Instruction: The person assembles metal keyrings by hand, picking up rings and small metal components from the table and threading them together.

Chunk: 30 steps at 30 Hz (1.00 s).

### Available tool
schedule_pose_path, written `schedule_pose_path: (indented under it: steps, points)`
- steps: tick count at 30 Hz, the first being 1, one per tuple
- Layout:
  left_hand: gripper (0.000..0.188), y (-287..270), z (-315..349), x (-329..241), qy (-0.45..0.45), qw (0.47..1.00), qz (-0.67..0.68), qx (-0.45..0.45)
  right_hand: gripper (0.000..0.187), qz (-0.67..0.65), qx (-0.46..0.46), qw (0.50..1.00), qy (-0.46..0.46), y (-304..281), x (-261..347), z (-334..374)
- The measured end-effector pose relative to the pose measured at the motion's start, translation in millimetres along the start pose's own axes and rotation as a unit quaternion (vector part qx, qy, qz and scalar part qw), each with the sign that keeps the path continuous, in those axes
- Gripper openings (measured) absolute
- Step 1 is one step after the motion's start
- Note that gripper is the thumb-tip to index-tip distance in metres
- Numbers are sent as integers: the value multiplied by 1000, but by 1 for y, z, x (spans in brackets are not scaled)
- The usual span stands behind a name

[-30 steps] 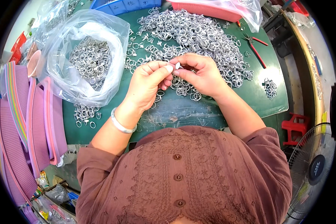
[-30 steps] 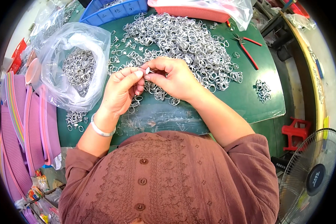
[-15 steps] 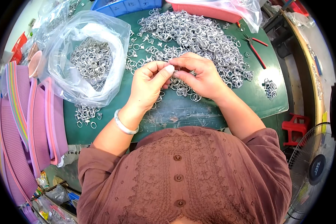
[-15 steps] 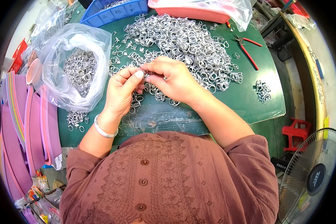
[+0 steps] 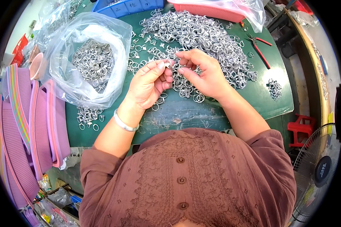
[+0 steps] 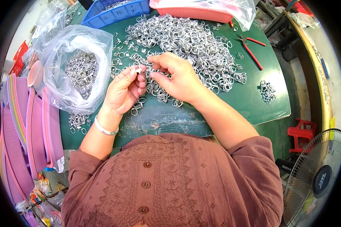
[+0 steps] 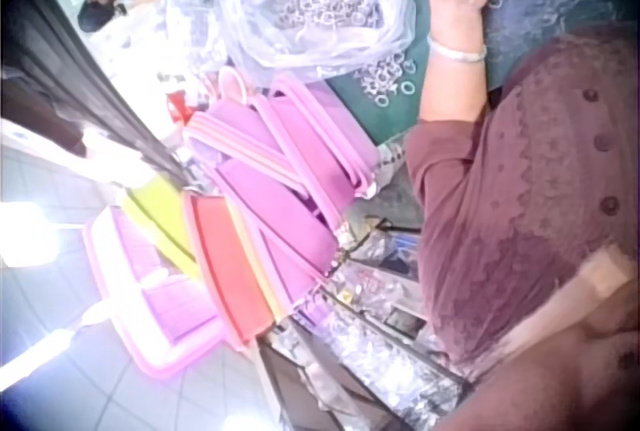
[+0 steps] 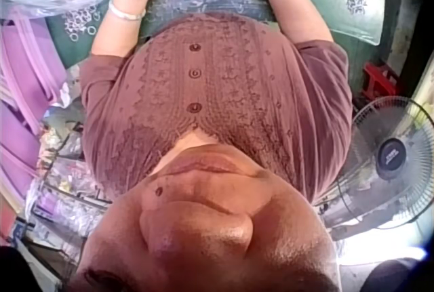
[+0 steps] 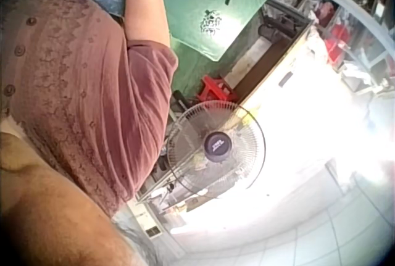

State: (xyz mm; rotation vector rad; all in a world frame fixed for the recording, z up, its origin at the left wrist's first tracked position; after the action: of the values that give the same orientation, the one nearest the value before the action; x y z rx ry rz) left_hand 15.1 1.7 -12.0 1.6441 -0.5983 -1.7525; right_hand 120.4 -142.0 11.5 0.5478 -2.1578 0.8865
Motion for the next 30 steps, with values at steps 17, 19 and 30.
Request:
schedule_pose_path:
  steps: [17, 19, 30]
  points:
    - [24, -13, -1, -18, 52, 994, 37, -92, 14, 157, 125, 974, -105, 17, 4, 3]
    - [22, -11, -1, -17, 54, 992, -20, -109, 14, 178, 130, 969, -111, 23, 7, 5]
    - [15, -3, 5, -18, 14, 979, -189, -76, 10, -246, 33, 940, 234, 13, -6, 0]
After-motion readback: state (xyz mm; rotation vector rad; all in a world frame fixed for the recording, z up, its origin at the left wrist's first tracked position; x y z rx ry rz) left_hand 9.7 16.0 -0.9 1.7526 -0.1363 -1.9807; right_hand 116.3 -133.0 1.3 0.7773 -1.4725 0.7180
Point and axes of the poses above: each hand's wrist, its own z-axis away from the middle knuckle, its own y-axis out of the palm, x = y × z, the point moved 1 cm from there along -z, towards the middle knuckle, and after that the axes turned 2 degrees about -z, right-handed, at the moved point
